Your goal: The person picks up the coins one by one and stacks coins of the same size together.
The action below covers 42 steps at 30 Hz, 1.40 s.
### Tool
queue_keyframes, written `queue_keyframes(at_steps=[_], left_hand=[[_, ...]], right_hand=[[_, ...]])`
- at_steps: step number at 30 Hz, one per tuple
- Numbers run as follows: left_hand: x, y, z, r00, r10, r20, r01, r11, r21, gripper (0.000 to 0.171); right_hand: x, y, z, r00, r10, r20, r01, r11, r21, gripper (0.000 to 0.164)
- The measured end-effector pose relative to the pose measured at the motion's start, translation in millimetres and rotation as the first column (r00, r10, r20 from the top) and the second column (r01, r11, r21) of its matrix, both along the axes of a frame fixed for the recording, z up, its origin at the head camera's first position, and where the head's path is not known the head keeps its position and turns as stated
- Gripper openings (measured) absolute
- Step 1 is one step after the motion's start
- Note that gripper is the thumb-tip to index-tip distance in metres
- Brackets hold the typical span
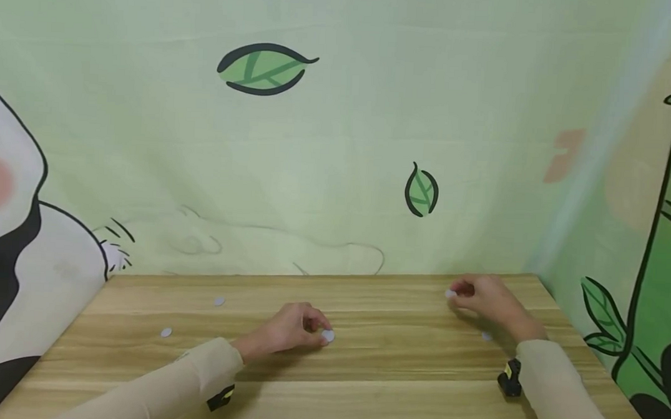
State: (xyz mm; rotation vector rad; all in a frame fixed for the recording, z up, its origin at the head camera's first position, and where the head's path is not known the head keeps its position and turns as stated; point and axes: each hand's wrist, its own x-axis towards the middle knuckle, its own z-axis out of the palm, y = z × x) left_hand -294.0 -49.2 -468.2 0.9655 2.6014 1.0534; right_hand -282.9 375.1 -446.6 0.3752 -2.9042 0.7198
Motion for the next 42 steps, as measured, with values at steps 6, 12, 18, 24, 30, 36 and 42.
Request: queue_keyframes(at_steps=[6,12,18,24,30,36,42], left_hand=[[-0.6,0.1,0.4,1.000,-0.003,0.015,0.003,1.000,0.002,0.016],[-1.3,-0.3,-1.2,1.000,-0.006,0.015,0.006,1.000,0.002,0.016],[-1.9,-0.7,-2.0,1.000,-0.014,0.004,0.014,1.000,0.001,0.016],[-2.4,-1.0,-1.9,1.000,-0.018,0.011,0.018,1.000,0.005,0.016],[-0.5,-2.7,-0.3,0.999,-0.035,-0.016,0.035,0.999,0.011,0.016],[-0.5,-1.4,-0.6,1.000,-0.012,0.007,0.012,1.000,-0.002,0.016],[-2.6,-0.1,-3.7,1.000,0.004,0.018,-0.004,1.000,-0.009,0.015]], right_hand=[[2.6,-9.2,2.3,1.000,0.007,0.002,-0.007,1.000,-0.026,0.023],[3.5,-19.0,3.3,0.999,0.028,-0.022,-0.028,0.999,-0.030,0.024],[4.7,-27.6,4.3,0.998,0.043,-0.047,-0.044,0.998,-0.039,0.024],[7.8,-39.6,9.6,0.997,0.058,-0.055,-0.060,0.997,-0.040,0.023],[11.0,-54.2,11.6,0.995,0.080,-0.066,-0.082,0.996,-0.023,0.019],[11.7,-63.0,13.2,0.988,0.127,-0.083,-0.129,0.991,-0.022,0.016],[11.6,-69.7,11.9,0.973,0.191,-0.127,-0.195,0.980,-0.024,0.014]])
